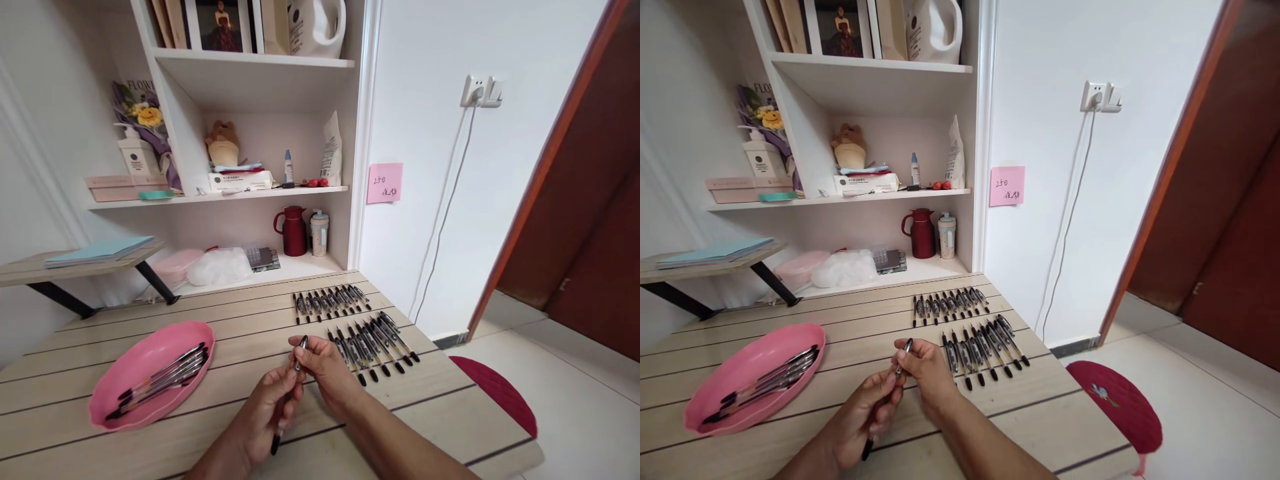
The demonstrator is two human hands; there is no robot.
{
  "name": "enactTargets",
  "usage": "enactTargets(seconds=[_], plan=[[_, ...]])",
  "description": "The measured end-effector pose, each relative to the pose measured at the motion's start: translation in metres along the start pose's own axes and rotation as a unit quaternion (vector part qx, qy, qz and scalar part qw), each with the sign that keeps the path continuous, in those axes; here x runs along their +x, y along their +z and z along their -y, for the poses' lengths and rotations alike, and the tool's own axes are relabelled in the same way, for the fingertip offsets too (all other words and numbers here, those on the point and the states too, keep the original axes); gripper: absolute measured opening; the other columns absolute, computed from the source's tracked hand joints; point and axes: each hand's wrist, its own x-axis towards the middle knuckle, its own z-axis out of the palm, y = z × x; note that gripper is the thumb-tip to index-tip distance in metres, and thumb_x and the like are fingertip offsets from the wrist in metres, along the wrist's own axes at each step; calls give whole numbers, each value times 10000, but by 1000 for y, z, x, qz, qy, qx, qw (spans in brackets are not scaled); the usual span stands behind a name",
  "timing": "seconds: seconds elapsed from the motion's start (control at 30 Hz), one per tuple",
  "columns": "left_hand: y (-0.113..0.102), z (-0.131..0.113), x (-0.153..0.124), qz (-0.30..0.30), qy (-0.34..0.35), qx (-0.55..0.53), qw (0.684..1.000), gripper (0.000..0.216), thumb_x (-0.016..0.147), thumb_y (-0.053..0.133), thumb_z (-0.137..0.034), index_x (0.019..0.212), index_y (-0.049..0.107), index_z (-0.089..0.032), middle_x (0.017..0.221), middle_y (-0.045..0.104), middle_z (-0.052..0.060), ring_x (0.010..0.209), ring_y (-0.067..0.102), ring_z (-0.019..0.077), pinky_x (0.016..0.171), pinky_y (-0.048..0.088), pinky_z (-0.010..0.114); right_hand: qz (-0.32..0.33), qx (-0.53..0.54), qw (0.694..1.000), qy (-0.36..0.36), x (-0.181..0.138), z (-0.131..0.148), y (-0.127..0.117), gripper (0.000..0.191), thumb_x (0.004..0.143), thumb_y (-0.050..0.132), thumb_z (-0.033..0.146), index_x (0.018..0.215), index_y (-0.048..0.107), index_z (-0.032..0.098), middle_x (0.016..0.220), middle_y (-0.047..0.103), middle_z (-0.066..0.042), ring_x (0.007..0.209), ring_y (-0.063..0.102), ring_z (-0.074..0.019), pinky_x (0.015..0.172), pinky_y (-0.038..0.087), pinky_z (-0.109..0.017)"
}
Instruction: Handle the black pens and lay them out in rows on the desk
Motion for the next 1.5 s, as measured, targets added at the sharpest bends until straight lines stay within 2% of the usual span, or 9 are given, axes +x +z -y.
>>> enactTargets(seconds=[0.1, 0.27, 0.6, 0.77, 0.87, 1.1, 1.23, 1.37, 1.5], plan=[[0, -2, -1, 13, 12, 1, 1000, 243, 686, 617, -369, 729, 506, -157, 535, 448, -65, 324, 248, -4, 306, 147, 136, 23, 38, 999, 1, 0, 1, 1, 408, 594, 689, 360, 917, 555, 149, 675, 590, -9, 477, 457, -65, 476, 347, -203], [4, 5, 3, -50, 38, 32, 998, 249, 666, 644, -330, 659, 469, -154, 531, 469, -55, 357, 330, 7, 320, 201, 122, -68, -49, 995, -51, 4, -9, 1, 279, 555, 722, 300, 722, 556, 150, 495, 442, 75, 432, 379, -41, 421, 285, -169], [0, -4, -5, 76, -2, 12, 997, 231, 743, 549, -379, 709, 534, -151, 390, 371, -92, 252, 171, -3, 280, 124, 147, -11, 43, 999, -6, 3, 0, -6, 323, 571, 714, 322, 802, 594, 131, 560, 546, 28, 468, 462, -60, 491, 363, -194], [-1, 0, -2, 48, 14, 7, 999, 231, 737, 549, -379, 693, 529, -153, 413, 414, -76, 264, 225, 0, 285, 126, 138, 1, 23, 999, -22, 4, 2, -8, 380, 609, 691, 328, 916, 576, 138, 644, 594, 0, 484, 466, -66, 487, 348, -197], [-2, 0, 0, 26, 25, -5, 999, 220, 708, 580, -349, 816, 543, -160, 549, 521, -49, 286, 280, -2, 287, 153, 136, -20, 19, 999, -37, 5, 2, -9, 421, 618, 686, 331, 974, 560, 146, 713, 616, -20, 552, 503, -86, 529, 369, -212], [-6, -1, -1, 29, 20, 2, 999, 233, 723, 545, -328, 877, 550, -153, 546, 517, -51, 285, 294, 4, 286, 136, 142, -106, 31, 991, -75, 18, 11, -25, 438, 629, 659, 369, 1006, 531, 186, 829, 617, -32, 660, 546, -106, 573, 418, -225], [-9, -2, 0, 4, 36, -10, 999, 233, 704, 562, -310, 879, 544, -157, 543, 516, -58, 284, 297, 6, 289, 132, 146, -140, -123, 981, -56, 32, 30, -44, 391, 609, 652, 366, 934, 556, 170, 638, 563, 25, 552, 523, -97, 511, 413, -221], [-10, -4, 2, -17, 49, -19, 998, 253, 690, 572, -299, 892, 544, -150, 535, 514, -58, 278, 294, 5, 291, 130, 149, -106, -416, 903, -15, 43, 50, -56, 341, 615, 635, 315, 911, 592, 152, 512, 529, 44, 443, 485, -92, 466, 375, -218], [-11, -4, 3, -29, 54, -22, 998, 282, 684, 578, -287, 927, 544, -148, 530, 510, -59, 280, 297, 5, 291, 129, 147, -51, -699, 713, 15, 44, 50, -51, 211, 604, 626, 295, 782, 652, 183, 632, 637, -24, 568, 564, -133, 511, 370, -217]])
